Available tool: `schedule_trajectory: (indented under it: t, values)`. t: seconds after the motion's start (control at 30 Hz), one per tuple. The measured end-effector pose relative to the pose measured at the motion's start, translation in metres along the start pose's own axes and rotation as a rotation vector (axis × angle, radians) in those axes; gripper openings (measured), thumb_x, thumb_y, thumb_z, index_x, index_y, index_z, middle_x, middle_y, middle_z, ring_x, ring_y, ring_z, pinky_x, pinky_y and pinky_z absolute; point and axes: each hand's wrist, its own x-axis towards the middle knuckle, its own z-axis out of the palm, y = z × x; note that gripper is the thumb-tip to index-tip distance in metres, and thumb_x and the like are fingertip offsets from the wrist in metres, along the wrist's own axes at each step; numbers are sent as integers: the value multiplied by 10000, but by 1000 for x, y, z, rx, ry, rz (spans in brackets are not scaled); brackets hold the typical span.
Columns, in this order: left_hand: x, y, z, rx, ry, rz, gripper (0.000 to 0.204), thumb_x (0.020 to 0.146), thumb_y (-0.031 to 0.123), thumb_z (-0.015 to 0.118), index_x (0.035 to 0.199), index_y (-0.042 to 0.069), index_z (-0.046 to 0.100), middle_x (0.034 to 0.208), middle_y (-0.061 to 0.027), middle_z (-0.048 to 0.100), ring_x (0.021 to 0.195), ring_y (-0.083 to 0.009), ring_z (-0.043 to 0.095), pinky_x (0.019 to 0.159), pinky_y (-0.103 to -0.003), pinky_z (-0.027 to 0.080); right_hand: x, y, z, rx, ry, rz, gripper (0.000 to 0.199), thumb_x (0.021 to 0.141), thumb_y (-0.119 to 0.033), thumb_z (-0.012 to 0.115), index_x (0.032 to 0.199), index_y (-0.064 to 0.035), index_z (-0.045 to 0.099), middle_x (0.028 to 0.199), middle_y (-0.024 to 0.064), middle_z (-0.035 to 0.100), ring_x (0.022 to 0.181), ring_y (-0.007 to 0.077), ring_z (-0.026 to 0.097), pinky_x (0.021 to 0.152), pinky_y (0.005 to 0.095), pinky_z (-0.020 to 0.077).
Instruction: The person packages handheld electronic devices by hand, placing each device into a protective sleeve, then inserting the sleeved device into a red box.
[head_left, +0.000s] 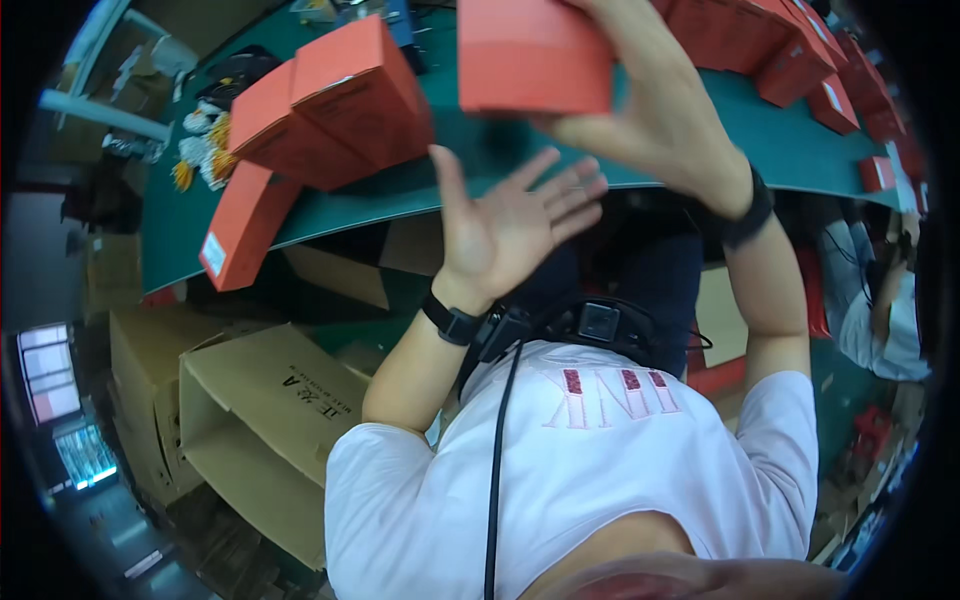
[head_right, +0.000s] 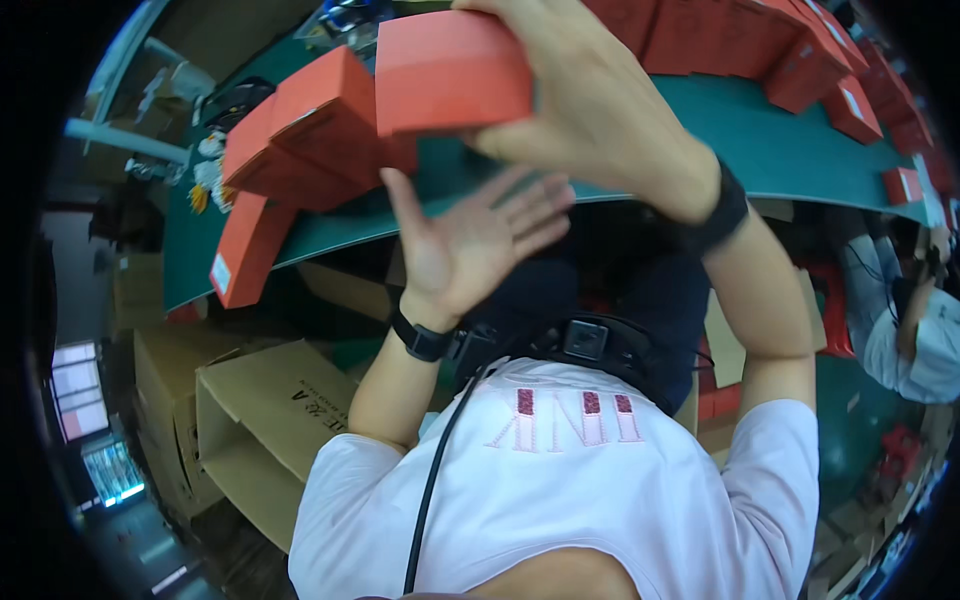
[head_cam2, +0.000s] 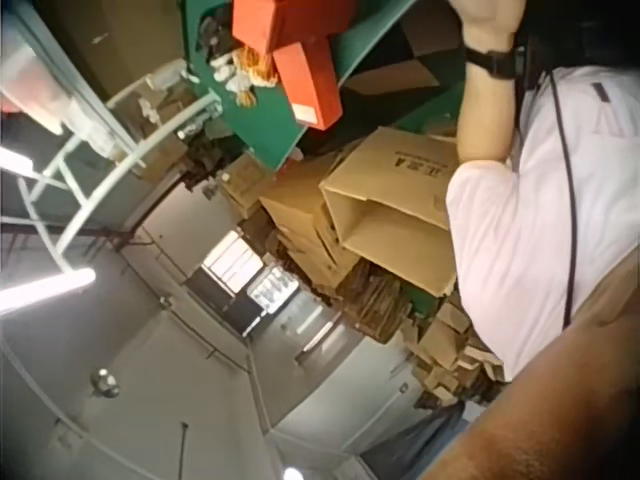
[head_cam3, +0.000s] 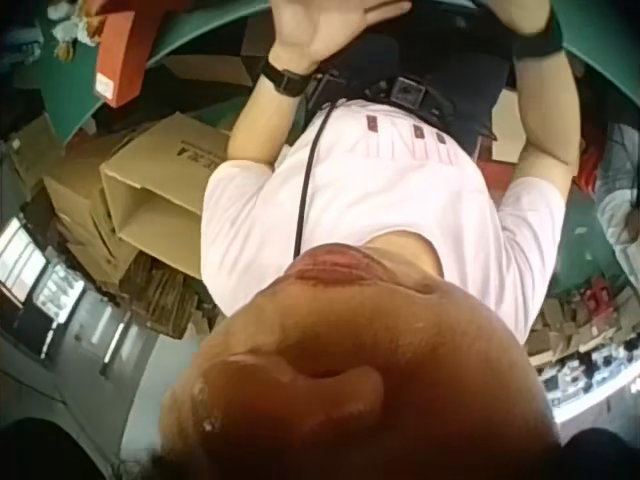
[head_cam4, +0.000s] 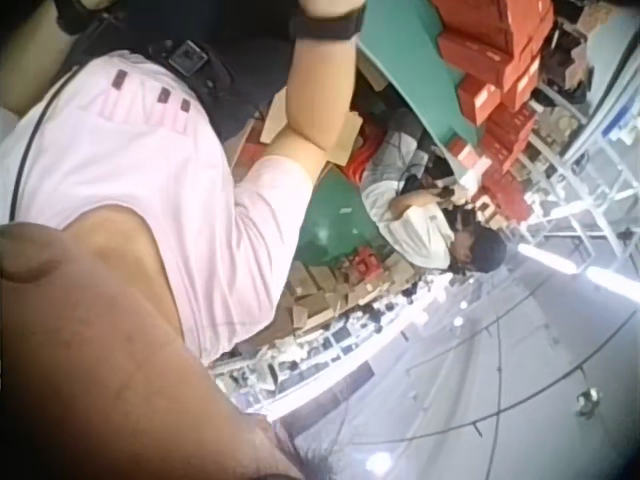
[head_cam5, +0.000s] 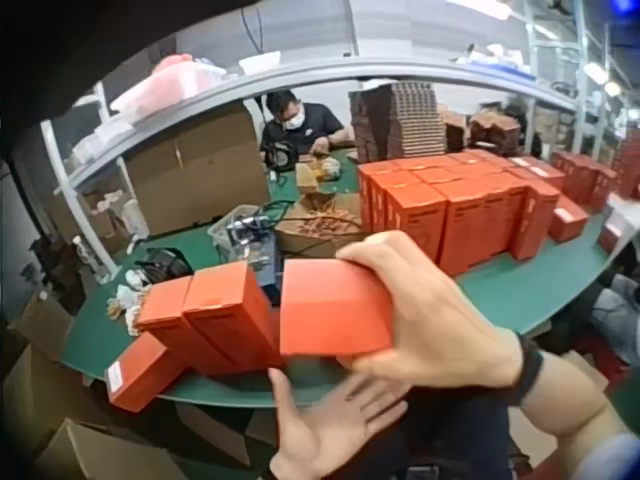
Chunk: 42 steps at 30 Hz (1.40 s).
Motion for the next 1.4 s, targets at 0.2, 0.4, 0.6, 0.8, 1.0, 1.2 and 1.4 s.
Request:
schedule_trajectory:
  t: [0.2, 0.4, 0.6, 0.8, 1.0, 1.2, 1.4]
  values:
    - [97, 18, 27, 266, 234, 444, 590, 979, 507, 593, 1360, 61, 529, 1289, -87, 644, 1169, -230, 639, 998, -408, 522, -113, 11, -25, -21, 0, 104, 896, 707, -134, 906, 1466, -61, 435, 1448, 188, 478, 1361, 390, 481, 1117, 477, 410]
    - [146, -11, 27, 1315, 74, 819, 1000, 707, 200, 936, 1445, -1, 292, 1349, -147, 454, 1227, -246, 531, 1024, -371, 460, -136, 26, -129, -106, 126, 487, 818, 824, -99, 797, 1542, -75, 405, 1479, 101, 529, 1251, 217, 585, 1061, 359, 456]
    - [160, -21, 20, 1553, 172, 902, 1050, 686, 244, 947, 1466, -8, 291, 1352, -162, 453, 1258, -266, 486, 1071, -403, 406, -76, 23, -147, 155, 138, 658, 579, 892, -145, 776, 1394, 23, 541, 1228, 153, 656, 1022, 167, 667, 891, 315, 541]
    - [149, -10, 23, 1569, 83, 869, 1068, 694, 222, 944, 1480, -32, 268, 1376, -174, 437, 1293, -285, 465, 1105, -415, 374, -43, 43, -132, 112, -45, 343, 560, 877, -247, 782, 1307, 53, 586, 1161, 225, 686, 1005, 294, 700, 879, 384, 559]
    - [152, -31, 26, 1467, 432, 1146, 1086, 729, 198, 922, 1518, -38, 214, 1451, -232, 351, 1375, -339, 378, 1158, -454, 303, 12, 5, -99, 25, -366, 708, 628, 920, -455, 667, 1188, 109, 599, 1071, 330, 666, 1018, 417, 672, 868, 424, 544]
    - [119, -36, 17, 1661, 143, 1033, 1136, 726, 283, 917, 1550, -33, 202, 1427, -206, 407, 1348, -341, 424, 1168, -469, 296, -25, 116, -89, 334, -271, 336, 537, 941, -225, 668, 1393, 34, 540, 1261, 181, 661, 1119, 274, 641, 947, 363, 503]
    - [180, 71, 19, 1301, -142, 402, 1211, 721, 251, 897, 1607, -16, 116, 1589, -237, 328, 1472, -302, 359, 1198, -435, 298, -2, 97, -95, 105, -307, 366, 315, 916, -190, 669, 1124, 46, 692, 1144, 210, 697, 1117, 293, 630, 938, 376, 501]
